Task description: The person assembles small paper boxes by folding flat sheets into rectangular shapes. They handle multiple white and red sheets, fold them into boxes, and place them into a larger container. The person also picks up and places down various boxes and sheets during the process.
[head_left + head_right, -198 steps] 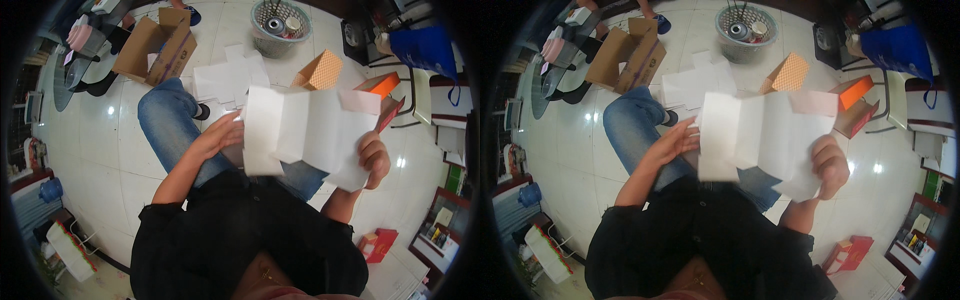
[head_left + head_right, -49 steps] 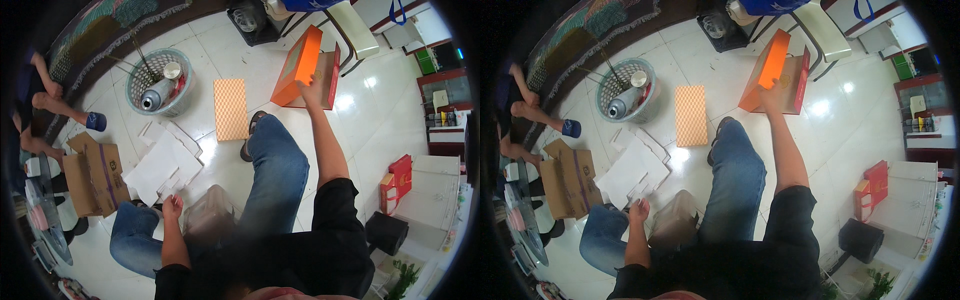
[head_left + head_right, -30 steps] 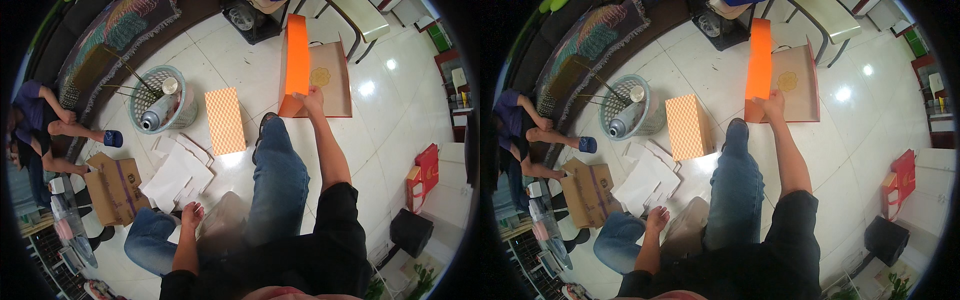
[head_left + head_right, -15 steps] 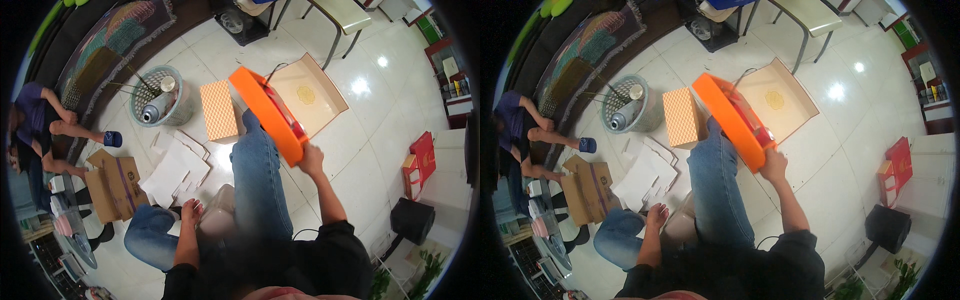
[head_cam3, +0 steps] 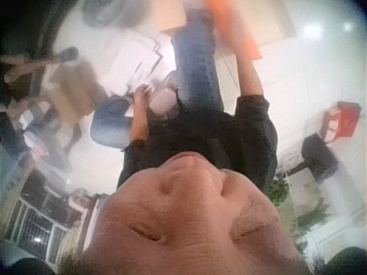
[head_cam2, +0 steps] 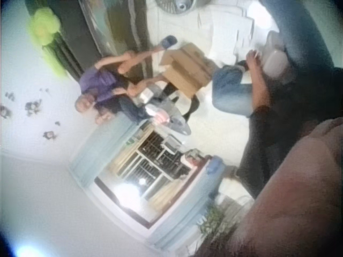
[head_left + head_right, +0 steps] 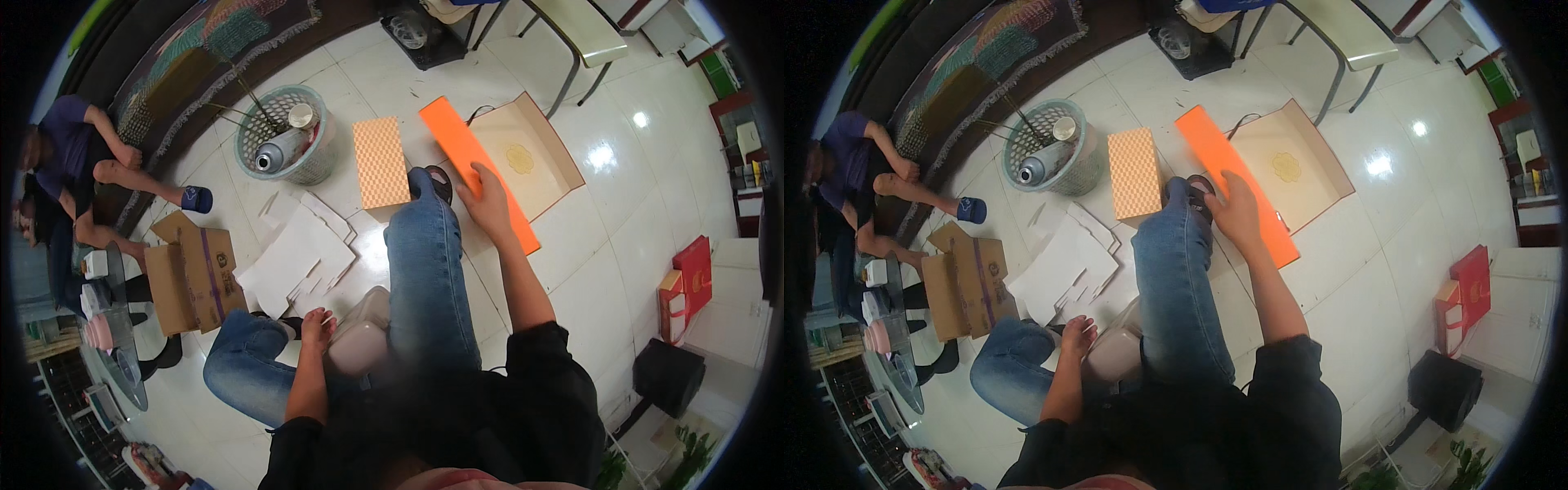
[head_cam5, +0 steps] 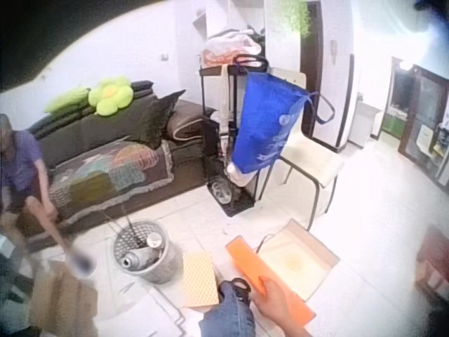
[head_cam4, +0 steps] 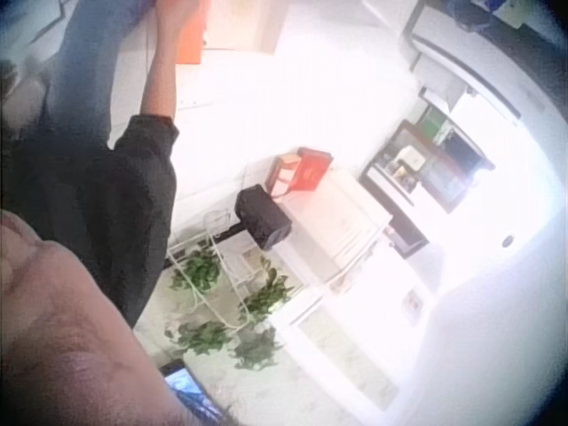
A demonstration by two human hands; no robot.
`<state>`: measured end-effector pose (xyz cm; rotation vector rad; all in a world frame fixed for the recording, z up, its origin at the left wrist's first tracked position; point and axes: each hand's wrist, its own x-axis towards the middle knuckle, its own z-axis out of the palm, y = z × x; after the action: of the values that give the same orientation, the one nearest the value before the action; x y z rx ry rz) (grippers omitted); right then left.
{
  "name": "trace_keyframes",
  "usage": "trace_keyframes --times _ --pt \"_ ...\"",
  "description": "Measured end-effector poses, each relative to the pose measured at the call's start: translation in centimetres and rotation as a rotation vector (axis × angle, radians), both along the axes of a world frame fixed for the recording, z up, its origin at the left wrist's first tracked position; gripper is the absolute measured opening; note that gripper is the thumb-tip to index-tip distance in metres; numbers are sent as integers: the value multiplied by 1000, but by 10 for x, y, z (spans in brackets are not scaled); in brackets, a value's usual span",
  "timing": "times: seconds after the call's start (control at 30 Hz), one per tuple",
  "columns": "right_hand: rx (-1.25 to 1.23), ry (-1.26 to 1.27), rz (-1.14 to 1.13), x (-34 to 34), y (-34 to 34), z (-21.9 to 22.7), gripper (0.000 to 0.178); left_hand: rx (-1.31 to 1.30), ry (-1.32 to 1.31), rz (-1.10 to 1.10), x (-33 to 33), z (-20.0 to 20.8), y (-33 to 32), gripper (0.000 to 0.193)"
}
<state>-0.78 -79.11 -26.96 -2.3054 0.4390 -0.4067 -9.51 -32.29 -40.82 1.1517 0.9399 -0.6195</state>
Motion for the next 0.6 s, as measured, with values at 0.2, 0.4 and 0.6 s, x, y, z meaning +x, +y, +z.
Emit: trace_keyframes --times 0.2,0.4,0.6 --pt "-333 -290 -58 70 7 7 59 11 27 65 -6 -3 10 14" --pt "-485 331 -398 32 -112 17 85 54 51 120 0 -2 10 12" --pt "333 627 -128 -48 -126 -31 61 34 127 7 -3 -18 4 14"
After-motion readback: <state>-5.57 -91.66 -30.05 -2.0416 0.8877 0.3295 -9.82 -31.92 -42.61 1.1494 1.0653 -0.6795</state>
